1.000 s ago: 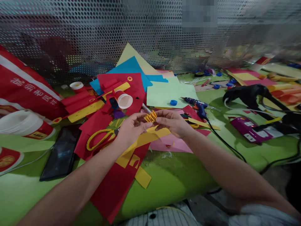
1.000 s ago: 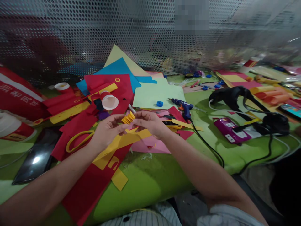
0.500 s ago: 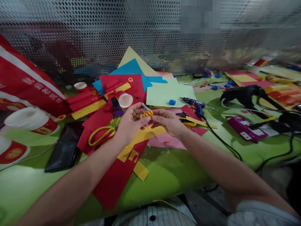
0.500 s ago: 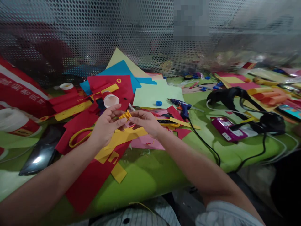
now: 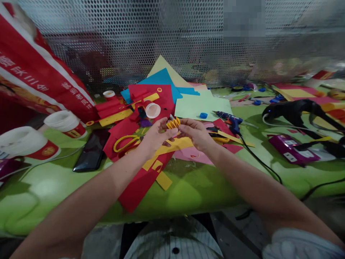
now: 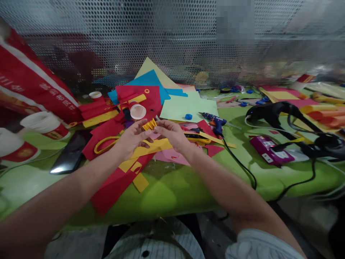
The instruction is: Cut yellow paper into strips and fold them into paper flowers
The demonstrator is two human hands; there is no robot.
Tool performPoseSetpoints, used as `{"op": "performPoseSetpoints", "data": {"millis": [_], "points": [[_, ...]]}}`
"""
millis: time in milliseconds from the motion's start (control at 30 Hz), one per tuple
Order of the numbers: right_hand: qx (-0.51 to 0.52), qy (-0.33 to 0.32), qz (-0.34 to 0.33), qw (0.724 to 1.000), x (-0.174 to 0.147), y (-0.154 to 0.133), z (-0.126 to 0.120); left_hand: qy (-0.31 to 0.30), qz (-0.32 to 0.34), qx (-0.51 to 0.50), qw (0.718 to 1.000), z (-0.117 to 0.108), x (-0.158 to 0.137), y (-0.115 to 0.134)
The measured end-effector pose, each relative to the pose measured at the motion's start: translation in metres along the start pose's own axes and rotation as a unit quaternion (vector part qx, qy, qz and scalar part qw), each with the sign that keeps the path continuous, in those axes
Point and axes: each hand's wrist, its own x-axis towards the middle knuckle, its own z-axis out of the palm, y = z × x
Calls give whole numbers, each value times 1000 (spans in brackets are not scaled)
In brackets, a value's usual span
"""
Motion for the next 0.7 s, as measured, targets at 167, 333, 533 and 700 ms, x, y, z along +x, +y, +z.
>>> {"op": "performPoseSetpoints", "data": {"millis": [167, 333, 533, 700], "points": [[-129, -66, -41, 989, -4, 7, 9, 24, -2, -19, 1000, -7, -12, -12], [-302, -109, -76, 944, 16, 0, 0, 68, 49, 40, 996, -36, -11, -5], [-558, 8, -98, 824, 68, -6, 1, 200, 95, 123, 967, -76, 3, -4], [-529, 40, -63, 845, 120, 0, 31, 202, 77, 113, 970, -78, 2, -10]]}}
